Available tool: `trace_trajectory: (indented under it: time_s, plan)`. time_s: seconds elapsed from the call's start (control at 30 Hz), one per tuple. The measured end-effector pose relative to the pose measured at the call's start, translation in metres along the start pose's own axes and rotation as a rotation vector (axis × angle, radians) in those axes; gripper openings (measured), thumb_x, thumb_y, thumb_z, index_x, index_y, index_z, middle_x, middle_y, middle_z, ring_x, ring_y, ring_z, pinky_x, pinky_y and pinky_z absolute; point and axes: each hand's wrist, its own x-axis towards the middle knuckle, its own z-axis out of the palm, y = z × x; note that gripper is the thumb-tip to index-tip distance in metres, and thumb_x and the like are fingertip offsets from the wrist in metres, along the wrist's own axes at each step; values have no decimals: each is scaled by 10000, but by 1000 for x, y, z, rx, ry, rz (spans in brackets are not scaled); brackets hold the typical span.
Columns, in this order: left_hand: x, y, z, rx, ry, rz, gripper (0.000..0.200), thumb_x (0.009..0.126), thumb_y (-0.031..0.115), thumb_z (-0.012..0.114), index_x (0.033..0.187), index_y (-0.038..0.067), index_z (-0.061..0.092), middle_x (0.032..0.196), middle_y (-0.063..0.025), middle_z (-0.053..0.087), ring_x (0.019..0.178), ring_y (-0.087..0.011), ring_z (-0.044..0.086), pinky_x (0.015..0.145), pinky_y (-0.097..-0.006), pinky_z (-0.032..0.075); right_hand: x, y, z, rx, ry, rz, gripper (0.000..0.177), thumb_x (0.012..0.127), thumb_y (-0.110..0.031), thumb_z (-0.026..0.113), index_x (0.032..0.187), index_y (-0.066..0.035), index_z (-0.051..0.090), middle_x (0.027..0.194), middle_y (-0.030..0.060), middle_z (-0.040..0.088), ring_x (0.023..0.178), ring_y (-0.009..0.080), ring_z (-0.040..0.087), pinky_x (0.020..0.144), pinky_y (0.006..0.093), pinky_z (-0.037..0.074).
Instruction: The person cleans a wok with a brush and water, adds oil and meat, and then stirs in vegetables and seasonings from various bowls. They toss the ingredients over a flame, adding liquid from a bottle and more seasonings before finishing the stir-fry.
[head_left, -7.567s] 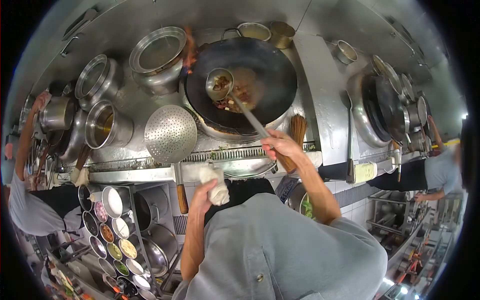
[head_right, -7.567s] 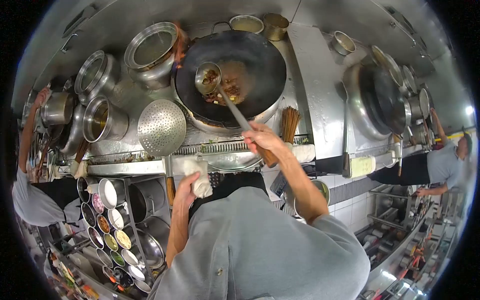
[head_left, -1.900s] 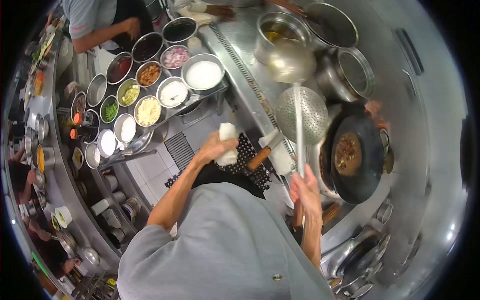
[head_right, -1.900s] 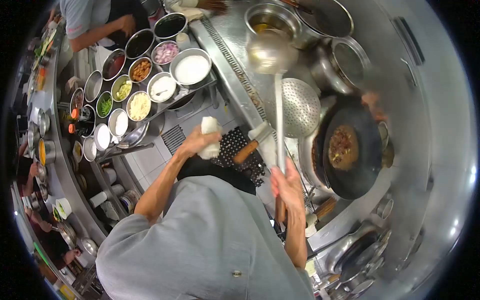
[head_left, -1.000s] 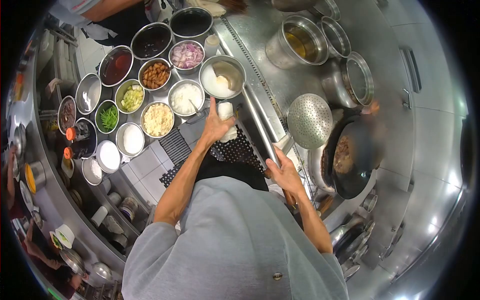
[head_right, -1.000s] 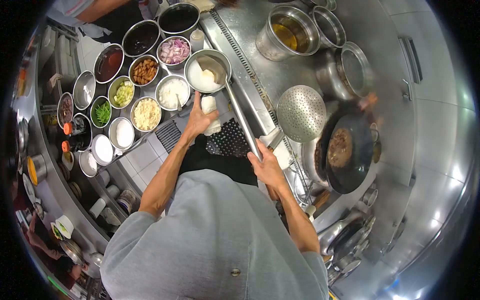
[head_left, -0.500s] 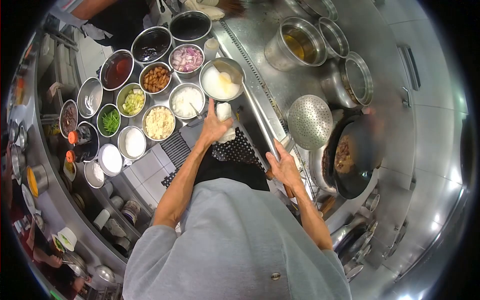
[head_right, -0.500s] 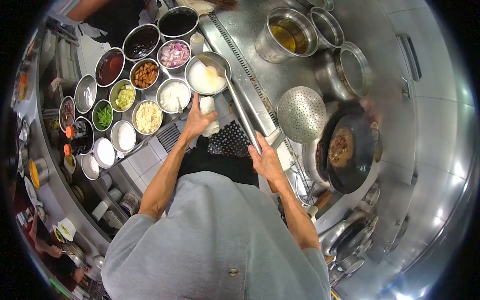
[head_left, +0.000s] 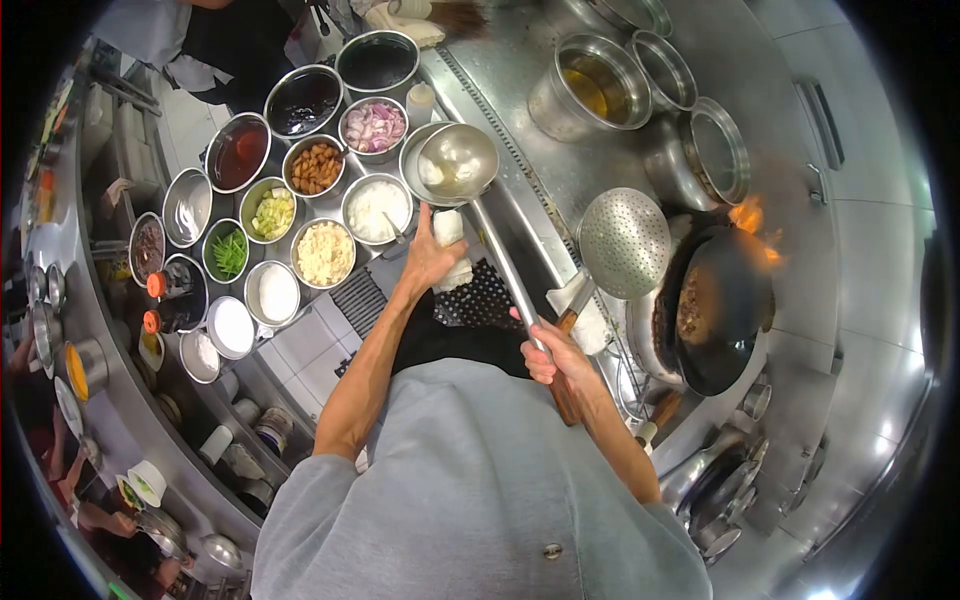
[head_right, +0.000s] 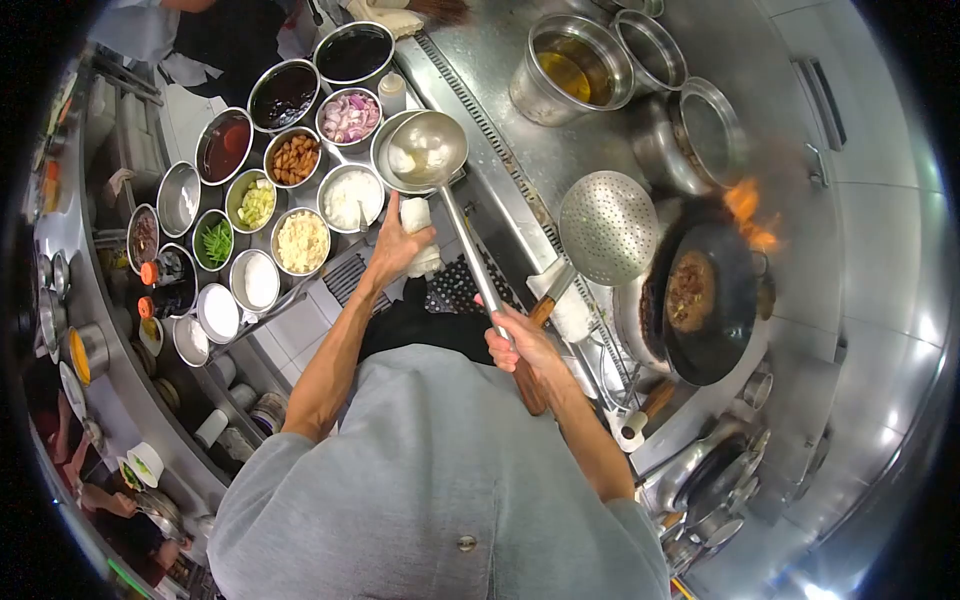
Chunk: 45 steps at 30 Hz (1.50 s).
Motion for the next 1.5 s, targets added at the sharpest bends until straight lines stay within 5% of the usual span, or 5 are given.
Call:
trace_trajectory:
  time_s: [0.43,0.63,0.9,1.27,1.5]
  plan:
    - [-41,29,68,-412,-314,-135,350,787,57,675,1103,24,527,900,-51,583,711,-142,583,617,-295,510,-70,46,-4,644,-562,-420,481,934,-179,531,1364,-111,327,592,-15,366,362,46,310,278,210,261]
    - [-74,22,145,-389,-629,-282,478,799,76,691,1220,19,471,1000,-99,601,815,-183,630,655,-316,533,-179,37,-49,378,191,-917,504,874,-179,594,1323,-57,398,724,99,584,422,122,513,364,224,442]
    - [-139,41,281,-250,-963,-292,409,859,193,646,1168,-19,482,939,-115,606,811,-200,617,651,-343,535,-304,30,-225,-877,1494,-591,460,821,-97,617,1259,-26,493,891,183,644,779,316,644,746,396,502]
    - [-187,82,458,-333,-1066,-668,606,950,559,364,1329,89,421,1282,-101,520,1182,-269,503,968,-520,400,-367,97,-307,-1025,1436,-530,369,912,-265,527,1241,-98,512,938,260,638,858,460,606,781,513,485]
    - [-201,101,499,-116,-806,-616,364,913,404,542,1117,103,569,1053,-70,638,937,-225,620,809,-468,502,-310,57,-344,-1026,1492,-279,369,918,-304,492,1240,-124,468,868,270,638,830,465,612,768,545,478]
